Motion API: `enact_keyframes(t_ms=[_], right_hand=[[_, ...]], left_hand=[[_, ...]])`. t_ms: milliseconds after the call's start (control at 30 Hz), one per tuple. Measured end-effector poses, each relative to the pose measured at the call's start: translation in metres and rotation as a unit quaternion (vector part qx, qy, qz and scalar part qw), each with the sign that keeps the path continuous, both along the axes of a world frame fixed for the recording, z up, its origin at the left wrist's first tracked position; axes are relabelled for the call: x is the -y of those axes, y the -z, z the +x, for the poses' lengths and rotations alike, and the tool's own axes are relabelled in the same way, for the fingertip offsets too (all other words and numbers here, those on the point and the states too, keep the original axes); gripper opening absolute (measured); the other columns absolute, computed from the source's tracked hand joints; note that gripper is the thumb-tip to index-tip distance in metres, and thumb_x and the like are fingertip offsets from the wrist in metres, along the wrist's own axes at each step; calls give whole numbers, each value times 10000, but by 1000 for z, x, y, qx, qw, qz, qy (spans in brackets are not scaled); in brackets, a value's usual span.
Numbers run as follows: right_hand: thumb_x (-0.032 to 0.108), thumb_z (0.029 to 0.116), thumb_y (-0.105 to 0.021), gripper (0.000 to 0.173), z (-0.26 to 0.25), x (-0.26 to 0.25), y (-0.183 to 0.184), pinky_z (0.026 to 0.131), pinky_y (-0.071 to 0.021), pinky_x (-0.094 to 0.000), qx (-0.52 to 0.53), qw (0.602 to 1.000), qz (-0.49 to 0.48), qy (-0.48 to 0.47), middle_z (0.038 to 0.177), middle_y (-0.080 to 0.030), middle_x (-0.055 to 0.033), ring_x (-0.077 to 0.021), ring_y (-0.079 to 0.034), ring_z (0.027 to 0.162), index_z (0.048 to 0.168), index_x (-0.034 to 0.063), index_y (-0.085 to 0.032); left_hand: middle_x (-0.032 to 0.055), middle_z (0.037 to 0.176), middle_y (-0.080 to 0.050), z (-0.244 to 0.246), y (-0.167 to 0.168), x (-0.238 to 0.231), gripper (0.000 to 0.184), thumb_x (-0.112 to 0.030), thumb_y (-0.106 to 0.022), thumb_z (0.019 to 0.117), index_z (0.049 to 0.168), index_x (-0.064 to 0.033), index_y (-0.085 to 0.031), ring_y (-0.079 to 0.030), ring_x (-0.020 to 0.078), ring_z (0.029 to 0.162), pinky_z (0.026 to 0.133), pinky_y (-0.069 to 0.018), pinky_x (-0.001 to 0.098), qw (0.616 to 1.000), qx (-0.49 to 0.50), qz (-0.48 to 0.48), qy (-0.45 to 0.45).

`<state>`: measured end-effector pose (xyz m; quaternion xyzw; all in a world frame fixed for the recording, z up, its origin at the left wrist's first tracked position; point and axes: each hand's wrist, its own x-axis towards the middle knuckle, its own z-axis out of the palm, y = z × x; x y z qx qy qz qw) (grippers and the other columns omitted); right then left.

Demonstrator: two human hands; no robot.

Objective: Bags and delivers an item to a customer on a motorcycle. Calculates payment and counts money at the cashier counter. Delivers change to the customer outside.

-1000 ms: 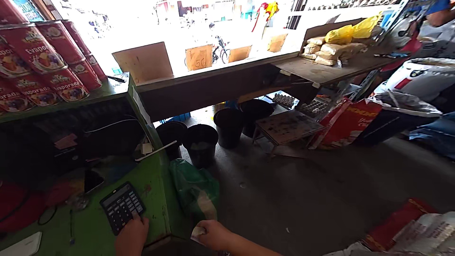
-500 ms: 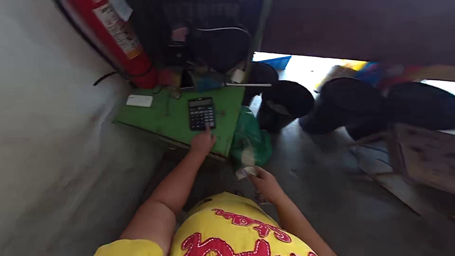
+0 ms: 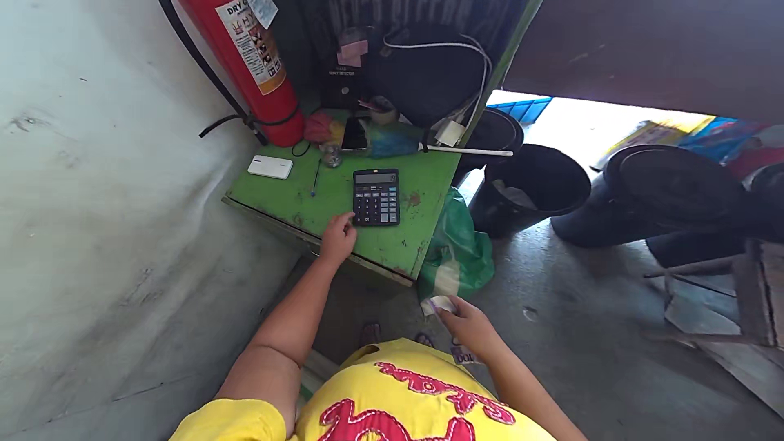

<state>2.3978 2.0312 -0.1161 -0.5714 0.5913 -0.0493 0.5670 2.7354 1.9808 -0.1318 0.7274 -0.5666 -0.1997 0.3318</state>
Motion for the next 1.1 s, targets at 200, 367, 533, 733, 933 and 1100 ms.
enact_keyframes(t_ms=[200, 367, 533, 733, 933, 1100], right_hand=[[250, 1038, -612, 325, 4, 4, -2, 858, -550, -483, -5, 1000, -5, 6, 1090, -703, -151, -245, -682, 939, 1322, 93, -636], [242, 1040, -606, 316, 3, 1, -9, 840, -554, -460, 2, 1000, -16, 6, 1071, -704, -137, -223, -680, 910, 1317, 93, -639], [242, 1036, -616, 309, -5, -4, -2, 829, -555, -456, -2, 1000, -7, 26, 1067, -703, -132, -219, -678, 900, 1308, 98, -644], [232, 1031, -620, 313, -6, -4, -4, 813, -560, -455, 4, 999, -17, 33, 1046, -707, -136, -222, -681, 871, 1307, 85, -646], [231, 1029, -618, 329, -8, 0, -10, 847, -563, -462, 17, 1000, -13, 18, 1085, -707, -138, -227, -689, 920, 1334, 108, -632], [29, 930, -543, 487, -12, 13, -22, 730, -600, -351, 174, 970, 50, 162, 1092, -673, -118, -164, -690, 851, 1412, 58, -486]], left_hand=[[203, 1254, -653, -1, -12, 22, 464, -65, -510, 999, 1449, -132, -599, -673, 345, 1074, 913, -552, 543, 994, 60, 92, 4], [187, 1299, -590, -11, -27, 26, 405, -92, -521, 999, 1371, -159, -668, -668, 326, 1049, 856, -577, 521, 989, 92, 114, -3], [182, 1379, -537, -32, -36, 25, 410, -138, -521, 1020, 1401, -216, -649, -673, 317, 1074, 863, -587, 501, 969, 168, 181, 24], [217, 1402, -513, -60, -40, 25, 473, -120, -520, 1015, 1469, -235, -589, -677, 339, 1062, 846, -596, 502, 960, 190, 193, 75], [171, 1252, -613, -39, -64, 2, 196, -118, -564, 999, 1073, -46, -731, -656, 308, 1099, 925, -568, 503, 986, 113, 119, 11], [226, 1388, -588, 1, -31, -60, 363, -155, -614, 963, 1287, 5, -643, -528, 395, 1335, 1113, -437, 531, 966, 138, 188, -112]])
